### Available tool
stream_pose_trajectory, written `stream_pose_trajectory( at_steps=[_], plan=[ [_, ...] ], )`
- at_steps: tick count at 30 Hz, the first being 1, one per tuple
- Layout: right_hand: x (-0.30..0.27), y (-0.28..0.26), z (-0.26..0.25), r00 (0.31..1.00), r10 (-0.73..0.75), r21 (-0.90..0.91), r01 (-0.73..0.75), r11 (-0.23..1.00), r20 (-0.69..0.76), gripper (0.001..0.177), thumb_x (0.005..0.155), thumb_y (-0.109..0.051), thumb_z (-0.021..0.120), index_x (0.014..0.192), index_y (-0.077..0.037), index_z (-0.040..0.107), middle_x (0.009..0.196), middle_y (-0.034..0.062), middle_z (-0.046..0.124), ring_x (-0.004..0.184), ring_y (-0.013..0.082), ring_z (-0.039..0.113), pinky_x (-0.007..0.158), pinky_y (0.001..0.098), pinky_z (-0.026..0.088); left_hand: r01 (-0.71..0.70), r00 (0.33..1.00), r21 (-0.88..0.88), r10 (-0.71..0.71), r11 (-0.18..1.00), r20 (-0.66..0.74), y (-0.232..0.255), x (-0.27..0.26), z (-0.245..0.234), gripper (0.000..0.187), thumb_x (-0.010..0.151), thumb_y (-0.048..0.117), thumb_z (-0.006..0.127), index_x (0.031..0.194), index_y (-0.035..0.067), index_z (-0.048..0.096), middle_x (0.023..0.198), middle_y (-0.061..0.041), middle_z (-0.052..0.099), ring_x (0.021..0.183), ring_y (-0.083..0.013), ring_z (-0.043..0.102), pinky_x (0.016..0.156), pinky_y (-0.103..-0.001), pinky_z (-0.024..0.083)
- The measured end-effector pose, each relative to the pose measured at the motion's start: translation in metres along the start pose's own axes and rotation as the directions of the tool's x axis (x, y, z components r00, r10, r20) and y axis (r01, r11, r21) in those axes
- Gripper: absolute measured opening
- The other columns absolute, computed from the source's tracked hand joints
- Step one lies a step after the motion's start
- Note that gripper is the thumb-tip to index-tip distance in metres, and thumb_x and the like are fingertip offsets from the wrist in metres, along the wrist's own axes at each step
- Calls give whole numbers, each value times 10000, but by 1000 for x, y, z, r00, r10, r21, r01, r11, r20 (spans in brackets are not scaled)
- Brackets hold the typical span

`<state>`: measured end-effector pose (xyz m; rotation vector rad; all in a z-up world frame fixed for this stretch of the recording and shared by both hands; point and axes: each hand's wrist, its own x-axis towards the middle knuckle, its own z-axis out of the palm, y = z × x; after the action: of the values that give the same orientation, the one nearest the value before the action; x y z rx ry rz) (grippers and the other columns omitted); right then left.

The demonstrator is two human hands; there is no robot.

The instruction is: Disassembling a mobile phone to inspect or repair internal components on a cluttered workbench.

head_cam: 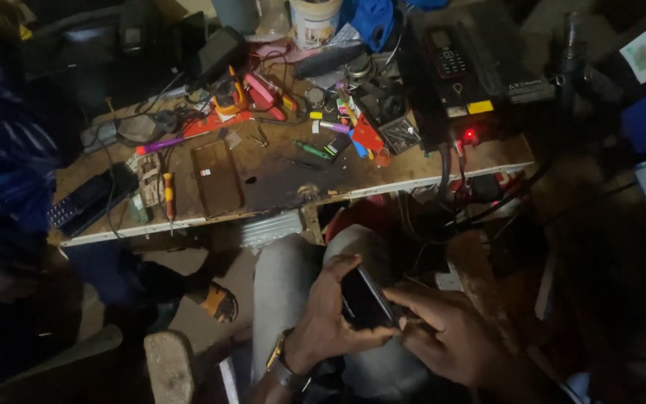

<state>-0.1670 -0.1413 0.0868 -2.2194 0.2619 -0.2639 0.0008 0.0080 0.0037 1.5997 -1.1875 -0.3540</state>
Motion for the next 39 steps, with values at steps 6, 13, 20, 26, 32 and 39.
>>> stream_pose_trajectory(
  at_steps=[6,13,20,26,32,39],
  plan=[
    [-8,-25,4,991,111,-93,-118,989,-81,514,822,-162,666,1327,-144,755,1333,45,811,1205,182,783,1013,318,588,57,996,-1,-57,998,-72,4,-17,9,1123,726,599,901,1535,-11,415,1521,-230,521,1434,-402,544,1183,-494,439],
    [-6,-57,-8,963,264,-313,-269,911,-59,631,804,-246,618,1420,-344,717,1322,-96,825,1104,121,789,964,327,549,-157,969,43,162,987,-185,3,-19,15,1018,744,534,932,1443,-35,458,1330,-183,578,1281,-386,617,1086,-518,536],
    [-28,-11,14,975,220,-147,-222,964,-32,609,903,-264,565,1504,-185,619,1421,77,750,1252,248,740,1042,420,542,-130,962,10,129,991,-242,-1,-21,29,982,738,560,929,1403,-9,484,1275,-158,566,1188,-339,622,1018,-477,535],
    [-36,16,38,994,-40,-198,18,980,-105,628,1011,-336,515,1555,-24,489,1535,179,630,1332,339,667,1055,452,506,-116,961,51,126,992,-247,2,-18,31,943,753,584,862,1361,-32,488,1170,-152,567,1051,-330,632,982,-516,493],
    [-37,19,39,983,114,-43,-121,992,-142,550,944,-258,535,1469,-114,611,1315,88,788,1118,242,797,925,424,615,-178,935,51,185,983,-303,1,-20,36,917,809,676,816,1354,39,442,1172,-147,540,1018,-313,601,864,-472,521],
    [-41,11,31,982,72,-135,-96,986,-175,618,894,-184,559,1510,-145,576,946,73,777,789,217,723,778,411,589,-48,977,104,68,993,-203,11,-16,32,888,653,686,872,1195,34,609,1081,-107,636,982,-280,642,832,-442,569]
  ],
)
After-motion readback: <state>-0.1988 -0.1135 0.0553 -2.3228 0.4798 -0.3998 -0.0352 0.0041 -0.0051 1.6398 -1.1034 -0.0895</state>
